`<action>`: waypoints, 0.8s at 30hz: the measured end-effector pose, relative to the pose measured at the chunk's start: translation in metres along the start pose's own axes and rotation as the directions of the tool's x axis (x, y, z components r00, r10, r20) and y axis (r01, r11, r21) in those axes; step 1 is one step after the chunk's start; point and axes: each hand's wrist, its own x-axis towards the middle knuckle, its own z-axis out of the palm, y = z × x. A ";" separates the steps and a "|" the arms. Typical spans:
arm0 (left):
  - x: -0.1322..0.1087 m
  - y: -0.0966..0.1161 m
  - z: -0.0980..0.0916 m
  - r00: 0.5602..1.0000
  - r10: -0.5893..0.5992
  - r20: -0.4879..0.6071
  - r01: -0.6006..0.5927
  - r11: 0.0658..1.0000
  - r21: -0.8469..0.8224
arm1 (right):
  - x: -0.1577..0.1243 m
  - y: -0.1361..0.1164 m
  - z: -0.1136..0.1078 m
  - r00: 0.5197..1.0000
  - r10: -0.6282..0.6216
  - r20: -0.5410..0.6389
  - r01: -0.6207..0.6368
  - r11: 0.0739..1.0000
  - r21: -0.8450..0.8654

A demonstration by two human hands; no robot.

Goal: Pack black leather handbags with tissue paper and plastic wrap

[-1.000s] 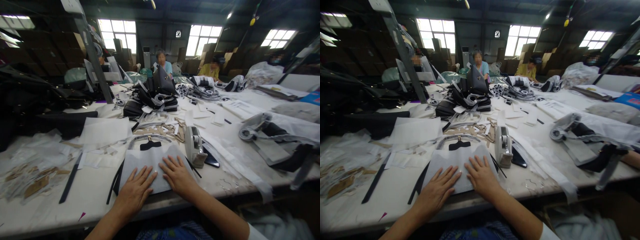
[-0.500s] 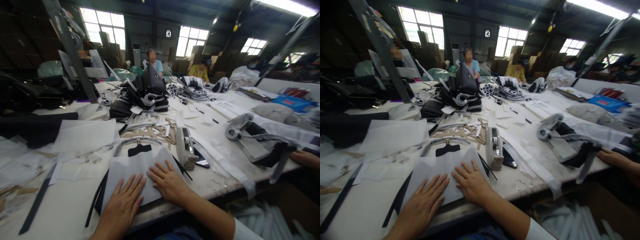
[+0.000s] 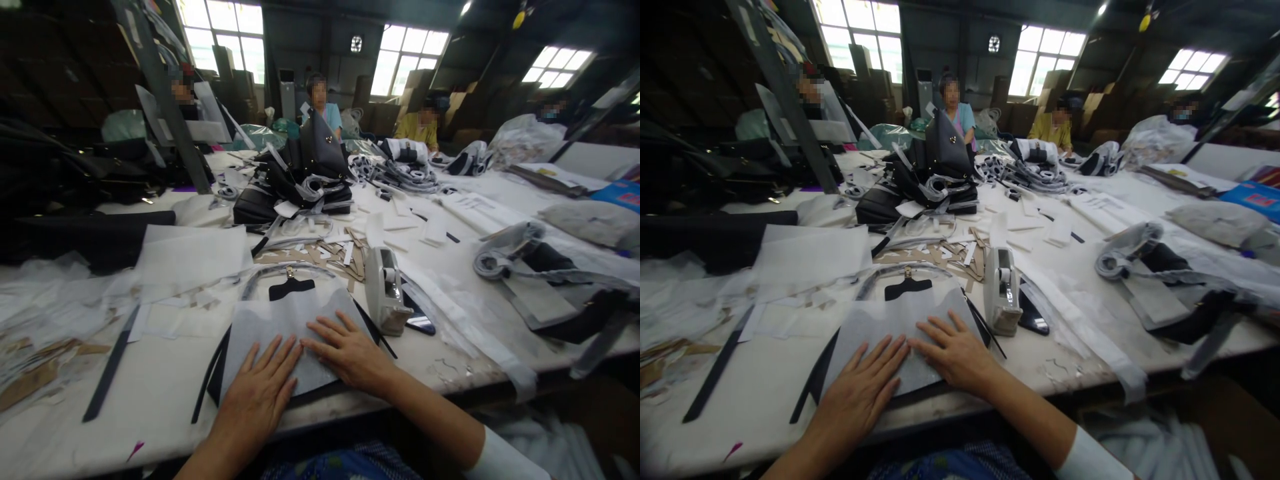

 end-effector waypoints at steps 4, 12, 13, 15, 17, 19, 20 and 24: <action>-0.001 -0.001 -0.001 1.000 -0.003 0.001 0.003 1.000 -0.028 | -0.004 0.000 0.004 0.998 -0.058 0.021 0.058 0.998 0.023; -0.001 -0.004 -0.004 1.000 -0.028 0.015 0.029 0.995 -0.096 | -0.006 -0.003 0.006 1.000 -0.020 0.013 0.020 1.000 0.013; -0.001 -0.004 -0.004 1.000 -0.024 0.014 0.026 0.995 -0.101 | -0.007 -0.003 0.007 1.000 -0.017 0.010 0.017 1.000 0.010; -0.001 -0.003 -0.004 1.000 -0.022 0.002 0.022 0.994 -0.107 | -0.007 -0.004 0.006 1.000 -0.007 0.005 0.007 1.000 0.007; -0.001 -0.002 -0.004 1.000 -0.025 -0.005 0.024 0.995 -0.097 | -0.007 -0.005 0.005 1.000 0.005 0.002 -0.005 1.000 0.009; 0.000 0.000 -0.004 1.000 -0.024 0.007 0.025 0.997 -0.078 | -0.007 -0.007 0.002 1.000 0.018 0.007 -0.018 1.000 0.016; 0.000 0.001 -0.004 1.000 -0.024 0.016 0.025 0.997 -0.072 | -0.006 -0.008 0.000 1.000 0.021 0.015 -0.021 1.000 0.020; 0.003 0.001 -0.005 0.999 -0.029 0.017 0.030 0.995 -0.095 | -0.003 -0.009 -0.004 0.999 0.006 0.053 -0.007 1.000 0.030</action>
